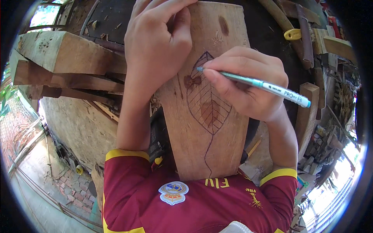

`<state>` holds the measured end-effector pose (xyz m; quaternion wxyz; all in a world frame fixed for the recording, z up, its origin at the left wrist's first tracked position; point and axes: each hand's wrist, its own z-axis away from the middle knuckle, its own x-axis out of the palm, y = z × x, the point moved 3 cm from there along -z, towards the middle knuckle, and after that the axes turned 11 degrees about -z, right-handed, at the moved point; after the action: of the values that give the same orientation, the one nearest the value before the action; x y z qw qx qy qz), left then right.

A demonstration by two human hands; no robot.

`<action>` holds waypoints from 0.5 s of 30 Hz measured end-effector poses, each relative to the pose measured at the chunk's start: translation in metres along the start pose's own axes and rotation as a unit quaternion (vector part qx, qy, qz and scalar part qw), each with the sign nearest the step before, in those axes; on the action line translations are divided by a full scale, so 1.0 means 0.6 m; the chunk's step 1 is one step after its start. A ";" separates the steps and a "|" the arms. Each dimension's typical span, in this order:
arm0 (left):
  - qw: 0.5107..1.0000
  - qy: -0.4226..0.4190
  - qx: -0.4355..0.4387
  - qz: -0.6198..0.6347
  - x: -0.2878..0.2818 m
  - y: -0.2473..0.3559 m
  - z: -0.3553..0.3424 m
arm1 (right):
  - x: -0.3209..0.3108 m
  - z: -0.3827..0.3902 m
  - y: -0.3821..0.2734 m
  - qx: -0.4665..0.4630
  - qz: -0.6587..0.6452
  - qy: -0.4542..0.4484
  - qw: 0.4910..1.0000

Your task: Carving a leaf pattern into a wood plank using a chisel and mallet, followed by drawing details with a pen.

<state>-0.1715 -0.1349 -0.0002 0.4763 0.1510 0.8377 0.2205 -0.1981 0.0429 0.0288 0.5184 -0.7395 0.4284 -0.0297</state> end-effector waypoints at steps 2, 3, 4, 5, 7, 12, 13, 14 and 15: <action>1.000 -0.013 -0.022 0.014 -0.016 0.021 -0.002 | -0.004 0.000 0.003 0.010 0.015 0.018 1.000; 1.000 -0.013 -0.023 0.014 -0.016 0.021 -0.002 | -0.006 0.001 0.004 0.014 0.022 0.027 0.999; 1.000 -0.012 -0.023 0.014 -0.016 0.021 -0.002 | -0.005 0.000 0.003 0.014 0.016 0.019 1.000; 1.000 -0.003 -0.009 0.005 -0.005 0.006 -0.002 | -0.003 -0.001 0.000 0.013 0.011 0.010 1.000; 1.000 0.004 0.000 -0.006 0.002 -0.006 0.001 | -0.001 -0.002 -0.002 0.017 0.012 0.006 1.000; 0.999 -0.019 -0.037 0.020 -0.019 0.031 -0.003 | -0.007 0.003 -0.003 0.002 0.017 0.008 1.000; 0.999 -0.021 -0.043 0.026 -0.021 0.038 -0.003 | -0.007 0.005 -0.004 -0.006 0.014 0.002 1.000; 0.998 -0.020 -0.043 0.027 -0.022 0.039 -0.004 | -0.009 0.005 -0.004 0.005 0.016 0.011 1.000; 0.999 -0.017 -0.038 0.022 -0.020 0.035 -0.004 | -0.012 0.004 -0.005 0.017 0.019 0.019 1.000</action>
<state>-0.1667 -0.1229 0.0204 0.4910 0.1547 0.8171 0.2596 -0.2000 0.0498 0.0332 0.5227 -0.7220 0.4514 -0.0415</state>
